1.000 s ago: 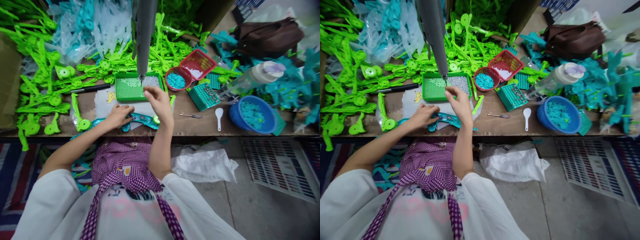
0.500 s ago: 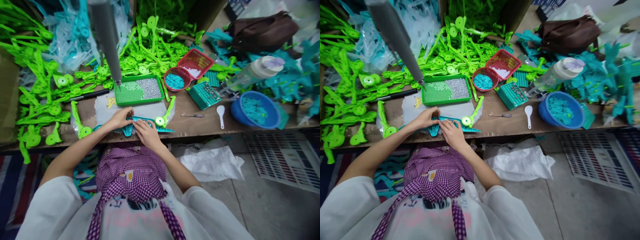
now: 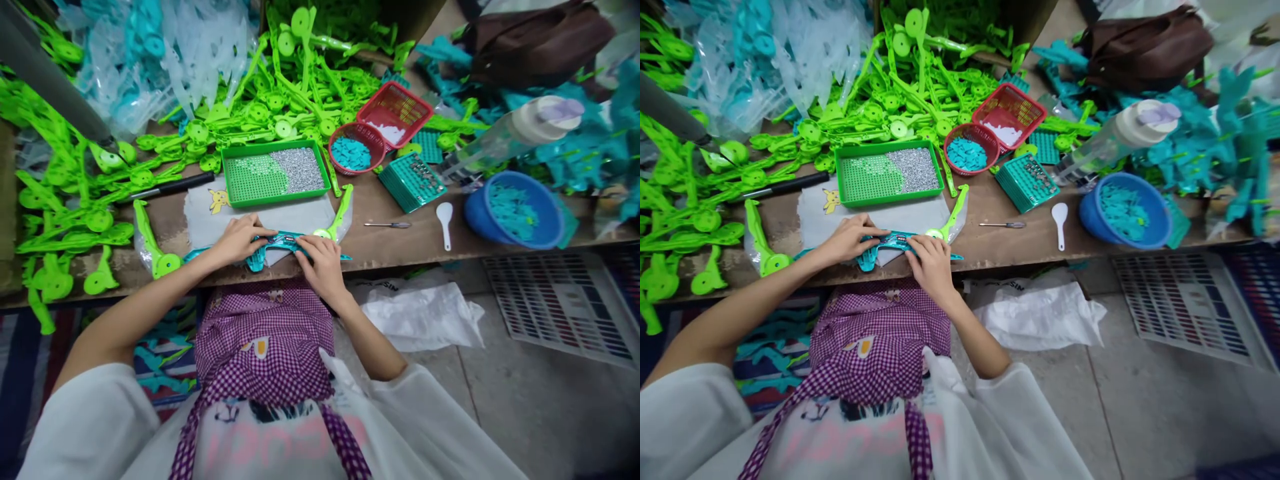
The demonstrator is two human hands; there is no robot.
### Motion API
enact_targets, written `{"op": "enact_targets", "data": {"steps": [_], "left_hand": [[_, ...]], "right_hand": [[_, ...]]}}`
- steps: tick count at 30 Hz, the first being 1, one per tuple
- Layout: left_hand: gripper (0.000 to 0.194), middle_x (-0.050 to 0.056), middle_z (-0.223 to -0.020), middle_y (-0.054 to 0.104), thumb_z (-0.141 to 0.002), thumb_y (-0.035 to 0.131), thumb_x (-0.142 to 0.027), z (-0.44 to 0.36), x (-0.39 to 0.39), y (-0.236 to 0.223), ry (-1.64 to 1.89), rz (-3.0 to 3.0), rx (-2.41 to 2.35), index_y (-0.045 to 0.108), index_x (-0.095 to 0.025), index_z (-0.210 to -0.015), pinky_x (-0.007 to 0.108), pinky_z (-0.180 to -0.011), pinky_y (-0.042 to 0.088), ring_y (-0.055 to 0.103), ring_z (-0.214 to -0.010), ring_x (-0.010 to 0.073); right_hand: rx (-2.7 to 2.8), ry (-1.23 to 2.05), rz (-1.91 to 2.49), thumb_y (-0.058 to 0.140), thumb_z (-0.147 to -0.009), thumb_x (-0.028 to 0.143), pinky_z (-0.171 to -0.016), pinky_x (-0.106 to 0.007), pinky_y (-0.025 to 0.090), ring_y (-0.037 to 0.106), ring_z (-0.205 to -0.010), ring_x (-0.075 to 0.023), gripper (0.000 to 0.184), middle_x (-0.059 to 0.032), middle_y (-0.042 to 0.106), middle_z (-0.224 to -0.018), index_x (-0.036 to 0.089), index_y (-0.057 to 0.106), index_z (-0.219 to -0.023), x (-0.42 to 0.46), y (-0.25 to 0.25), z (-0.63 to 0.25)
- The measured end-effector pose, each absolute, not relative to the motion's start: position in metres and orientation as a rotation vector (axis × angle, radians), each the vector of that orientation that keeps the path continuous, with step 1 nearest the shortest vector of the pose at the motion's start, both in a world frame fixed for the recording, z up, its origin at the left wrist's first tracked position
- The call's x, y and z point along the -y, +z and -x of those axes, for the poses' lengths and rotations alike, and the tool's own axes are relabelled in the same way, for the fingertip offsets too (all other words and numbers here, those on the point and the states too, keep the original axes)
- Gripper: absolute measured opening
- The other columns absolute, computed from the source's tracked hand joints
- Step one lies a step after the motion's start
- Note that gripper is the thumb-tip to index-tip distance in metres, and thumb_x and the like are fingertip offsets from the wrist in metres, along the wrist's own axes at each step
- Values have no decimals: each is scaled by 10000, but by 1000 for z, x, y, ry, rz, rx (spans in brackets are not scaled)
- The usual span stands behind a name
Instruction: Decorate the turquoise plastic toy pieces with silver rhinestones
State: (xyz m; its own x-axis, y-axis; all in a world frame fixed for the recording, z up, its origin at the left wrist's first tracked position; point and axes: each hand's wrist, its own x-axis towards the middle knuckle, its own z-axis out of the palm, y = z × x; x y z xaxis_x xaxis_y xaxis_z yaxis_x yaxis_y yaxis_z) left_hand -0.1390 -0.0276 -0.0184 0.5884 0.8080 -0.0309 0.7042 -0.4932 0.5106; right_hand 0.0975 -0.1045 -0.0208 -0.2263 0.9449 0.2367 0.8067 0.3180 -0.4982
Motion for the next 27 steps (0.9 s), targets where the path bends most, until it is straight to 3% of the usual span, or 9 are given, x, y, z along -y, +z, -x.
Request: {"op": "enact_targets", "data": {"steps": [5, 11, 16, 21, 27], "left_hand": [[385, 72, -1146, 558, -933, 528, -244, 135, 30, -16, 289, -2343, -1206, 620, -375, -1284, 407, -928, 368, 490, -1083, 256], [429, 66, -1434, 428, -943, 460, -151, 132, 30, -10, 235, -2446, -1127, 648, -404, -1233, 494, -998, 321, 406, -1250, 304], [446, 30, -1466, 465, -888, 493, -76, 133, 35, -10, 240, -2530, -1096, 706, -395, -1115, 515, -1014, 272, 406, -1296, 288], [465, 23, -1486, 475, -844, 499, -30, 132, 34, -9, 216, -2507, -1078, 733, -379, -1041, 537, -998, 247, 413, -1311, 303], [391, 34, -1448, 509, -895, 497, -91, 134, 34, -15, 240, -2462, -1089, 737, -372, -1023, 535, -999, 232, 440, -1291, 304]], "right_hand": [[2094, 419, 1545, 465, -984, 355, -967, -430, 332, 594, -1114, -229, 258, -49, 709, -1145, 274, 687, -1087, 99, -17, -98], [2308, 386, 1494, 429, -995, 283, -1018, -461, 260, 578, -1190, -231, 282, -46, 680, -1256, 283, 665, -1150, 100, -18, -104], [2391, 357, 1423, 419, -999, 296, -1090, -503, 235, 550, -1270, -242, 323, -48, 640, -1338, 299, 609, -1261, 101, -20, -113], [2410, 396, 1322, 386, -1009, 275, -1091, -443, 331, 565, -1259, -211, 368, -76, 649, -1318, 240, 561, -1331, 97, -22, -119], [2412, 419, 1377, 416, -990, 259, -1070, -475, 382, 487, -1340, -256, 374, -97, 633, -1300, 256, 585, -1322, 97, -22, -118]]}}
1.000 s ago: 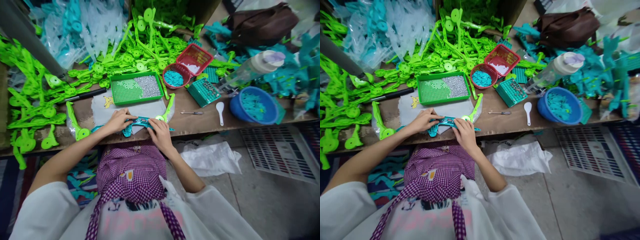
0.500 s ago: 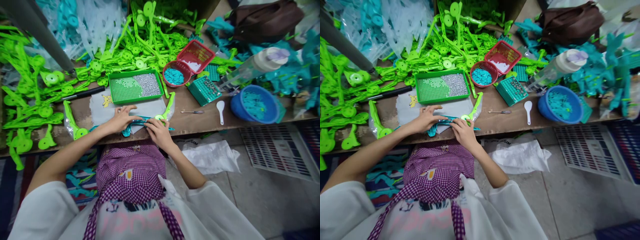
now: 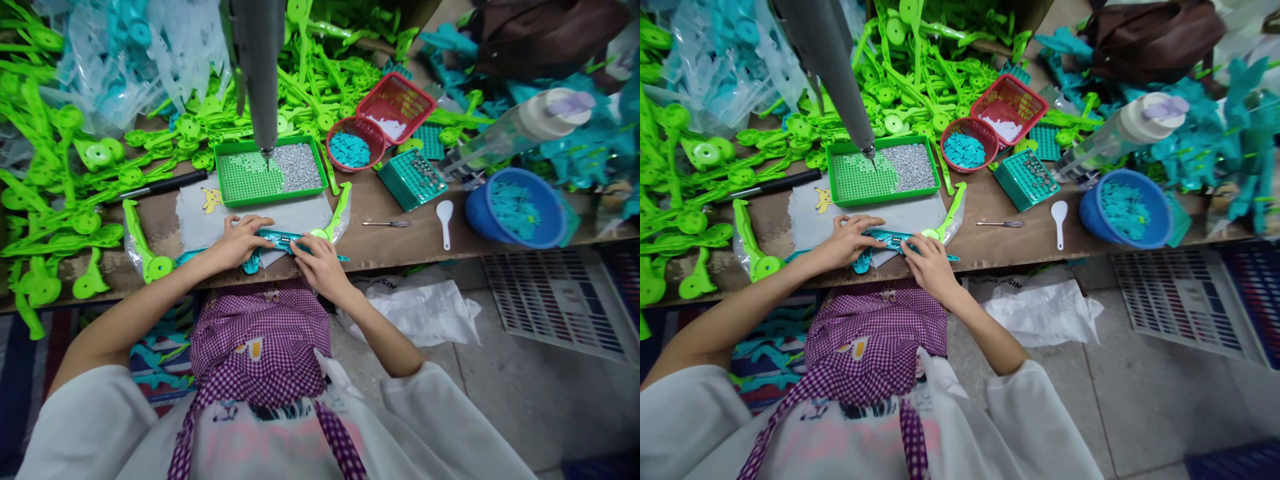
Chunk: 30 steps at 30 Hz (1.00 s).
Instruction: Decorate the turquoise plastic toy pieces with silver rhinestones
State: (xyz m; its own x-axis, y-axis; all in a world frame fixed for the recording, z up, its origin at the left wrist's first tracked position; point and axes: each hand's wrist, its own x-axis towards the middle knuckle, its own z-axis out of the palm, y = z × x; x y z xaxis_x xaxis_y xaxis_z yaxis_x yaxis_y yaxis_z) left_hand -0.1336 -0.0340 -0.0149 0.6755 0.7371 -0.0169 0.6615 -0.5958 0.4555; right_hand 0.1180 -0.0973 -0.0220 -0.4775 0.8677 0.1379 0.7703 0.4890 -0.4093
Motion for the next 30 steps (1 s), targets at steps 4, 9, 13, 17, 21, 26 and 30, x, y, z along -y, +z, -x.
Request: {"op": "enact_targets", "data": {"steps": [4, 9, 13, 17, 21, 26, 30], "left_hand": [[281, 62, -1419, 503, -954, 490, -195, 136, 35, -16, 304, -2447, -1118, 716, -328, -1053, 525, -1023, 245, 469, -1259, 295], [280, 102, -1446, 482, -958, 531, -254, 135, 36, -10, 322, -2393, -1217, 645, -311, -1208, 549, -1026, 264, 452, -1293, 303], [266, 88, -1496, 453, -963, 534, -285, 134, 37, -8, 237, -2364, -1249, 684, -331, -1178, 620, -1042, 218, 422, -1333, 326], [280, 90, -1513, 444, -972, 519, -299, 134, 35, -10, 205, -2338, -1228, 688, -338, -1190, 636, -1049, 209, 408, -1348, 325], [280, 82, -1519, 440, -963, 535, -290, 134, 34, -9, 194, -2320, -1229, 689, -344, -1190, 632, -1062, 199, 394, -1364, 321], [278, 82, -1527, 430, -958, 544, -271, 134, 35, -6, 181, -2298, -1250, 676, -339, -1193, 623, -1065, 191, 393, -1373, 314], [276, 82, -1526, 423, -954, 543, -258, 135, 35, -5, 185, -2284, -1252, 651, -318, -1200, 599, -1065, 203, 392, -1372, 314]], "right_hand": [[2449, 462, 1352, 422, -986, 253, -1098, -499, 359, 437, -1389, -263, 378, -83, 626, -1303, 266, 575, -1332, 97, -19, -122], [2466, 405, 1341, 403, -999, 309, -1102, -465, 367, 407, -1414, -255, 419, -97, 565, -1412, 225, 523, -1393, 93, -11, -116], [2540, 344, 1337, 344, -1020, 328, -1099, -459, 349, 466, -1370, -237, 436, -81, 558, -1436, 210, 510, -1405, 85, -9, -99], [2571, 325, 1354, 308, -1029, 319, -1044, -437, 385, 556, -1275, -217, 439, -72, 584, -1410, 209, 524, -1394, 78, -9, -90], [2588, 300, 1358, 300, -1031, 314, -1010, -413, 405, 564, -1267, -217, 442, -67, 586, -1408, 191, 540, -1381, 77, -10, -89], [2571, 287, 1315, 304, -1028, 289, -1047, -387, 394, 493, -1354, -205, 457, -84, 524, -1464, 172, 480, -1433, 84, -17, -100], [2523, 214, 1358, 315, -1029, 319, -1114, -411, 327, 444, -1397, -210, 464, -70, 504, -1479, 202, 450, -1457, 94, -18, -112]]}}
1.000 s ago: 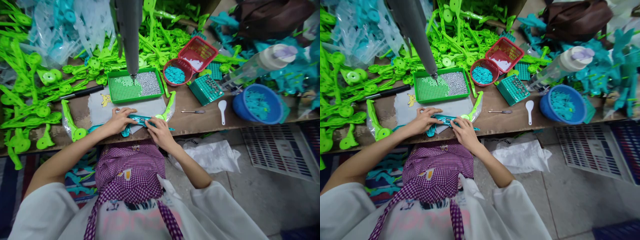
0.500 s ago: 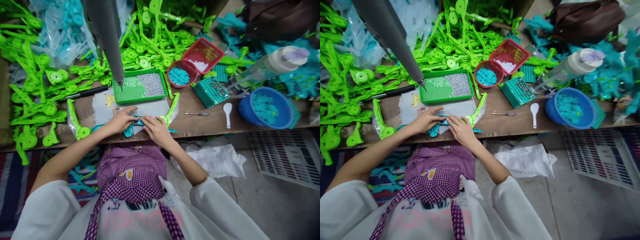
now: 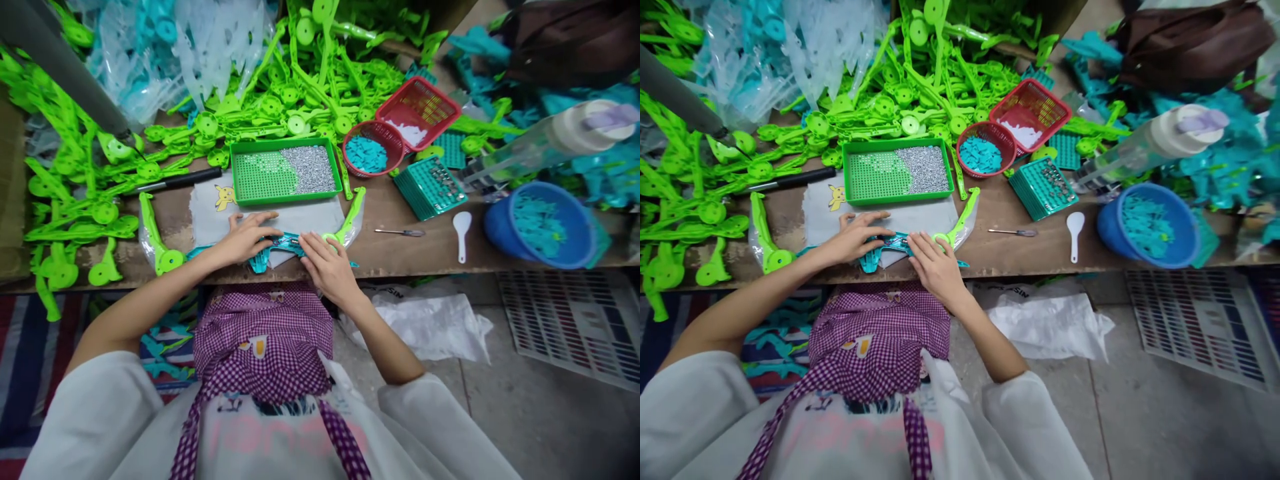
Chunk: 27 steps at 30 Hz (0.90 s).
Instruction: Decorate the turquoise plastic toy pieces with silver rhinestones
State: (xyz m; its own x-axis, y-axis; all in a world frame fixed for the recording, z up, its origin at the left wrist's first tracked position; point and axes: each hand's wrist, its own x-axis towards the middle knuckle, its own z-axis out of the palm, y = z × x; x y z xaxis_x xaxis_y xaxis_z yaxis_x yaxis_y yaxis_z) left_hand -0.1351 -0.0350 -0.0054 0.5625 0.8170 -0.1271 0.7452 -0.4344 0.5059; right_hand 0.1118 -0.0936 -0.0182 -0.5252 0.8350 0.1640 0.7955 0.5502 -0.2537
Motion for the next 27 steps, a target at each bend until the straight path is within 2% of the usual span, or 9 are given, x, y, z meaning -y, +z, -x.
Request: {"op": "enact_targets", "data": {"steps": [4, 8, 13, 16, 20, 24, 27], "left_hand": [[327, 108, -1473, 463, -931, 572, -268, 136, 35, -6, 217, -2246, -1318, 571, -268, -1258, 552, -1067, 237, 417, -1345, 303], [360, 119, -1365, 535, -895, 621, -300, 134, 37, -7, 295, -2199, -1426, 530, -214, -1232, 513, -1056, 263, 467, -1288, 293], [387, 123, -1378, 531, -902, 619, -356, 148, 52, 6, 455, -2170, -1474, 520, -220, -1250, 511, -1052, 297, 491, -1281, 294], [312, 93, -1331, 568, -924, 587, -353, 169, 81, 12, 762, -2133, -1574, 559, -240, -1213, 467, -1044, 374, 521, -1257, 257], [149, 67, -1149, 628, -910, 596, -234, 192, 141, 1, 1198, -2067, -1916, 638, -223, -1052, 407, -997, 457, 599, -1115, 212], [133, 62, -1056, 647, -865, 647, -170, 197, 194, -15, 1219, -2095, -2061, 669, -214, -989, 358, -920, 512, 640, -1010, 190], [107, 62, -1047, 653, -868, 650, -186, 190, 207, -13, 1211, -2010, -2159, 682, -217, -966, 361, -915, 518, 646, -989, 186]], "right_hand": [[2555, 203, 1347, 324, -1028, 365, -1129, -432, 301, 463, -1381, -215, 473, -57, 516, -1469, 224, 436, -1464, 96, -16, -107], [2587, 203, 1285, 309, -1032, 368, -1151, -454, 265, 440, -1397, -210, 474, -40, 477, -1497, 231, 419, -1472, 89, -15, -88], [2642, 231, 1273, 273, -1039, 368, -1135, -499, 264, 480, -1363, -227, 471, -48, 518, -1466, 223, 446, -1453, 82, -20, -75], [2643, 209, 1279, 293, -1036, 370, -1133, -498, 261, 483, -1359, -227, 468, -47, 514, -1469, 235, 428, -1463, 82, -20, -76], [2635, 145, 1233, 326, -1034, 358, -1150, -476, 226, 468, -1369, -211, 458, -41, 493, -1484, 239, 415, -1466, 84, -19, -76], [2665, 149, 1148, 339, -1035, 337, -1175, -483, 166, 488, -1351, -200, 422, -24, 530, -1453, 260, 461, -1431, 83, -21, -77], [2686, 193, 1152, 335, -1034, 326, -1165, -515, 190, 501, -1342, -219, 416, -36, 536, -1448, 258, 485, -1416, 81, -23, -76]]}}
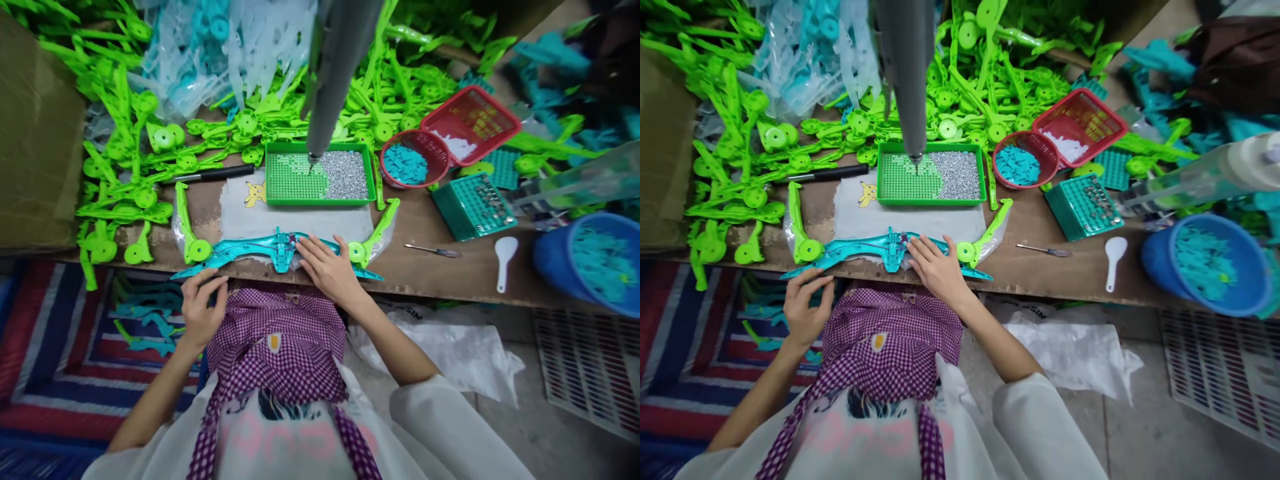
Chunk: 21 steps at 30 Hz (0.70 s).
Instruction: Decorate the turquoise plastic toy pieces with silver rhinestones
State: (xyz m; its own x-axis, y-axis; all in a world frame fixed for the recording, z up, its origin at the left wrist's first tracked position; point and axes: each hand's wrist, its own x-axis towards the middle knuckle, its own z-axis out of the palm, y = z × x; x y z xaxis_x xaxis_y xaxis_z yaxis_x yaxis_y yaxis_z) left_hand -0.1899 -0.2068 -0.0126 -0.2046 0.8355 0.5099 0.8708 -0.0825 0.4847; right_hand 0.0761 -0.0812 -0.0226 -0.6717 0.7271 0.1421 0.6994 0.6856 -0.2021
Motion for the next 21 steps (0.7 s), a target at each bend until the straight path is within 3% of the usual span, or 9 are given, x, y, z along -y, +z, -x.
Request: {"op": "enact_targets", "data": {"steps": [5, 11, 16, 21], "left_hand": [[167, 47, -1107, 650, -940, 575, -275, 165, 162, 10, -1252, 1988, 2273, 689, -253, -1060, 420, -976, 462, 599, -1067, 193], [208, 35, -1187, 664, -948, 562, -371, 140, 87, 19, -763, 2691, 2187, 742, -301, -1026, 482, -991, 317, 508, -1192, 257], [244, 52, -1296, 634, -954, 542, -405, 133, 102, -4, -710, 2693, 2122, 737, -313, -1068, 505, -1015, 275, 498, -1244, 266], [349, 92, -1464, 510, -989, 458, -394, 124, 125, -21, -629, 2645, 2057, 620, -331, -1291, 568, -1099, 173, 426, -1351, 272]], "right_hand": [[2694, 253, 1188, 331, -1028, 320, -1120, -550, 288, 503, -1343, -258, 420, -66, 549, -1435, 239, 527, -1391, 79, -22, -73], [2704, 255, 1206, 319, -1027, 308, -1098, -525, 338, 505, -1342, -252, 428, -72, 546, -1438, 221, 534, -1386, 80, -18, -71], [2671, 270, 1232, 320, -1027, 308, -1099, -506, 350, 507, -1342, -241, 424, -60, 558, -1428, 223, 542, -1377, 80, -18, -69], [2669, 337, 1204, 329, -1024, 322, -1114, -506, 357, 494, -1355, -233, 432, -73, 551, -1438, 199, 528, -1387, 79, -19, -73]]}}
